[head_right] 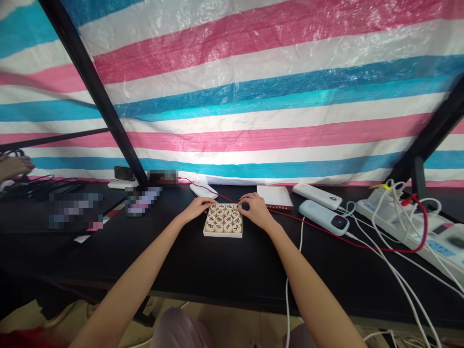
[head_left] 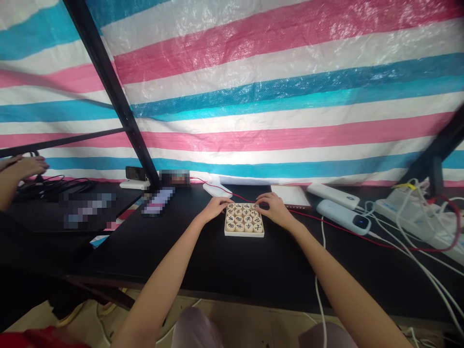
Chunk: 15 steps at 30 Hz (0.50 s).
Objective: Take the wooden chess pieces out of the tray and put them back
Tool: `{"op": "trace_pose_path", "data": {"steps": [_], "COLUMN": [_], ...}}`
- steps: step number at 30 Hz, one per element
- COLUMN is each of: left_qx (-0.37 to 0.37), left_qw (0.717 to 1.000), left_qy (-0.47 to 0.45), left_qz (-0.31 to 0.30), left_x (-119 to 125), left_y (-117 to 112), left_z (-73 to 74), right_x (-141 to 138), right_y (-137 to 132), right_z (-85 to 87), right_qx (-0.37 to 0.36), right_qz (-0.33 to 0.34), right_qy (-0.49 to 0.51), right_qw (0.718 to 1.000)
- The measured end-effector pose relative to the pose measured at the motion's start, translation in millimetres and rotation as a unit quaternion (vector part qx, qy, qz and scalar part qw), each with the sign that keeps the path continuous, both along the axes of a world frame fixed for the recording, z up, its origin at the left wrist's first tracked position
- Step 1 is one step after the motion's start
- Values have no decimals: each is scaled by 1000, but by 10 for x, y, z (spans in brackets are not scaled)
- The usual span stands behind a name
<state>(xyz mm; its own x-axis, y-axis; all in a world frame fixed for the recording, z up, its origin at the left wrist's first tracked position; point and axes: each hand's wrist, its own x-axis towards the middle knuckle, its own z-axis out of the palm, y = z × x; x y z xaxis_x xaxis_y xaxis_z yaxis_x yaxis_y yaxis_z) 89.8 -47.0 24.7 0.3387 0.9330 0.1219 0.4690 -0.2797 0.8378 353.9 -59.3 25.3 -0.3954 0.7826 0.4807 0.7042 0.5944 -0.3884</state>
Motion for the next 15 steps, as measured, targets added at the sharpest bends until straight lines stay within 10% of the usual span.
{"op": "trace_pose_path", "data": {"steps": [15], "left_qx": [-13], "left_qw": [1000], "left_qy": [-3], "left_qz": [-25], "left_x": [-33], "left_y": [16], "left_z": [4], "right_x": [56], "right_y": [92], "right_z": [-46], "right_qx": [-15], "right_qz": [14], "right_qy": [61], "right_qw": [998]}}
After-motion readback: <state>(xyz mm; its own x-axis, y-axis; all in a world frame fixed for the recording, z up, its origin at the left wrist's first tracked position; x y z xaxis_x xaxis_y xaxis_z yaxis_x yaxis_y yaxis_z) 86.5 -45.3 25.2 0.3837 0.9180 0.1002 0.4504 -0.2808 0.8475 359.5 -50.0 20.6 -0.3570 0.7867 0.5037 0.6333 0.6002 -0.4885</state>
